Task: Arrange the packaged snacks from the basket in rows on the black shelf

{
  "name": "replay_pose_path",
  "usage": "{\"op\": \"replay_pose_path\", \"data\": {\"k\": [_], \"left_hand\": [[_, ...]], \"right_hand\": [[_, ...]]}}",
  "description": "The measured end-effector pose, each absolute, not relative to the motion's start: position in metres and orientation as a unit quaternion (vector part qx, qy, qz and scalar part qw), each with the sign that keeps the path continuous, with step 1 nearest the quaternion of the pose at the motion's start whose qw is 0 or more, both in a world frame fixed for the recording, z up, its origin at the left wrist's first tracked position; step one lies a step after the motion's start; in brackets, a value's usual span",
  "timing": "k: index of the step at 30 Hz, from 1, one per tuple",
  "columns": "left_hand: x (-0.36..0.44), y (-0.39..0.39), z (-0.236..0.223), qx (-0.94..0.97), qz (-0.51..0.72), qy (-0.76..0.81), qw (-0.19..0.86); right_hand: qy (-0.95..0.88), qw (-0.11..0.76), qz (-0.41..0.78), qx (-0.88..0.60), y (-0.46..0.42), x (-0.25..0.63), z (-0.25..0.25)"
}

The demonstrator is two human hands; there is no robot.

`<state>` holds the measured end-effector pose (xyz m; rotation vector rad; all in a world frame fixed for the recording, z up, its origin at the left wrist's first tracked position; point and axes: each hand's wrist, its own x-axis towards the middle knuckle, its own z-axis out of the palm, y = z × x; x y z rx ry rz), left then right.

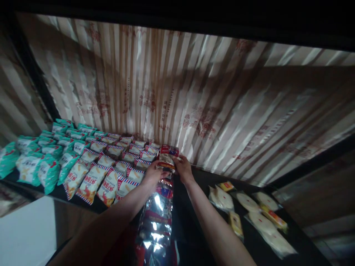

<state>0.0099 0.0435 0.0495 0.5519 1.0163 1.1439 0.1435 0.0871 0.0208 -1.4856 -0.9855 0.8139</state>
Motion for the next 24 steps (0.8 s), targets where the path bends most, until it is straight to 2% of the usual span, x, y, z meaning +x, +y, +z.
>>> {"op": "replay_pose_path", "data": {"k": [11,24], "left_hand": [[0.003,0.048,0.045,0.221,0.495,0.476,0.692],[-0.010,0.016,0.050,0.271,0.491,0.477,0.676]], "right_hand": [[-0.487,0.492,0.275,-0.667,0.095,0.145,0.007],[-0.554,0.455,0.201,-0.668,0.057,0.135,0.024]]}}
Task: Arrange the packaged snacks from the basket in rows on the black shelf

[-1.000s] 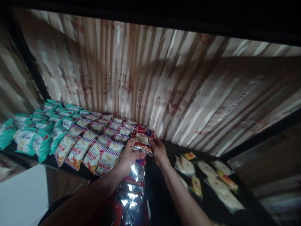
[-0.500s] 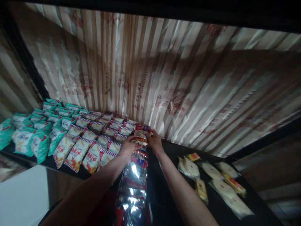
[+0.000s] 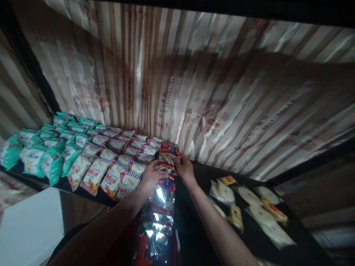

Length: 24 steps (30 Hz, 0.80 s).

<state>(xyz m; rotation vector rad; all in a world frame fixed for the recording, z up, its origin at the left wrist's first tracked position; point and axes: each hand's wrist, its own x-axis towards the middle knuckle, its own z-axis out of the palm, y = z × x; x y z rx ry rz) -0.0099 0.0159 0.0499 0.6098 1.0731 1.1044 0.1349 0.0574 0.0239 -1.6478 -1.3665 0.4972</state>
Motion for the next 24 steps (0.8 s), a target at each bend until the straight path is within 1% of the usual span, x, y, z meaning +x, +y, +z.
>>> {"op": "replay_pose_path", "data": {"k": [5,13,15,20,24], "left_hand": [[-0.020,-0.012,0.040,0.295,0.506,0.463,0.666],[-0.028,-0.030,0.024,0.315,0.493,0.486,0.650],[-0.027,-0.030,0.021,0.313,0.499,0.481,0.649],[-0.026,-0.027,0.013,0.294,0.511,0.487,0.645],[-0.027,-0.028,0.004,0.300,0.523,0.474,0.642]], "right_hand": [[-0.576,0.421,0.208,-0.669,0.033,0.130,0.022],[-0.610,0.348,0.164,-0.693,0.009,0.122,0.029],[-0.615,0.308,0.163,-0.707,0.007,0.122,0.028],[-0.629,0.155,0.154,-0.746,0.006,0.123,0.031],[-0.658,0.060,0.092,-0.745,0.004,0.120,0.047]]}}
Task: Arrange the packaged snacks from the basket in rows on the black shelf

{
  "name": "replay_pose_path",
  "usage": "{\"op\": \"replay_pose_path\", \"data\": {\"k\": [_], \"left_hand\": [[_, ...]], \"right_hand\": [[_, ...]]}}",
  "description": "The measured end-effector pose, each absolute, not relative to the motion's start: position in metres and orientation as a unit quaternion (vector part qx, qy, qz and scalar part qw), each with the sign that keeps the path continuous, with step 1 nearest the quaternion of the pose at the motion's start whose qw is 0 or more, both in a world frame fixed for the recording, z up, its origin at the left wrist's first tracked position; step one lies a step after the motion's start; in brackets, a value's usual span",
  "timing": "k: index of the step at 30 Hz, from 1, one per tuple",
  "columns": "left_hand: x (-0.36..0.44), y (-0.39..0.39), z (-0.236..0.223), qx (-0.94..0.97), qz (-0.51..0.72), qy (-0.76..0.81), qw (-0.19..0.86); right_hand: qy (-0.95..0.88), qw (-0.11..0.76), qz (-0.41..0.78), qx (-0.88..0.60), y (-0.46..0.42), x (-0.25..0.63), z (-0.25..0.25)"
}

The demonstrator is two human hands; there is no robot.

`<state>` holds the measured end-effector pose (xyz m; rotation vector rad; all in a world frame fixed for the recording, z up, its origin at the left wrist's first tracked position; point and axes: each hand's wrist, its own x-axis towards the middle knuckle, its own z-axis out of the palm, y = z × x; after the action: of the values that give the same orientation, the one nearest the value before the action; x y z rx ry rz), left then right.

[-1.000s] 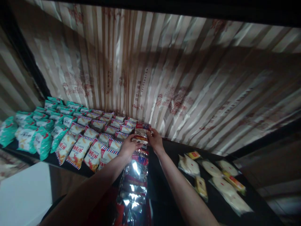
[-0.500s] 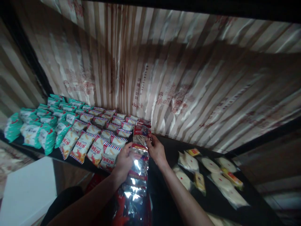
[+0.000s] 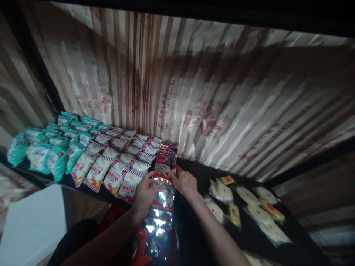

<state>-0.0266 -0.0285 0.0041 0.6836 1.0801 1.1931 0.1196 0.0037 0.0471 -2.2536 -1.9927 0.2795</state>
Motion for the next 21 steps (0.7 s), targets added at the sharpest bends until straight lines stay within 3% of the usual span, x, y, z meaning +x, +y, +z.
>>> {"op": "replay_pose_path", "data": {"k": [4,9,16,21], "left_hand": [[-0.026,-0.031,-0.005,0.302,0.520,0.463,0.651],[-0.025,-0.031,-0.013,0.305,0.530,0.465,0.640],[-0.028,-0.029,-0.011,0.301,0.519,0.482,0.639],[-0.036,-0.033,0.001,0.301,0.437,0.499,0.685]], "right_hand": [[-0.670,0.010,0.029,-0.741,0.003,0.115,0.062],[-0.730,0.088,-0.025,-0.677,0.020,0.106,0.053],[-0.735,0.054,0.061,-0.673,0.044,0.093,0.021],[-0.730,0.061,0.070,-0.678,0.046,0.092,0.015]]}}
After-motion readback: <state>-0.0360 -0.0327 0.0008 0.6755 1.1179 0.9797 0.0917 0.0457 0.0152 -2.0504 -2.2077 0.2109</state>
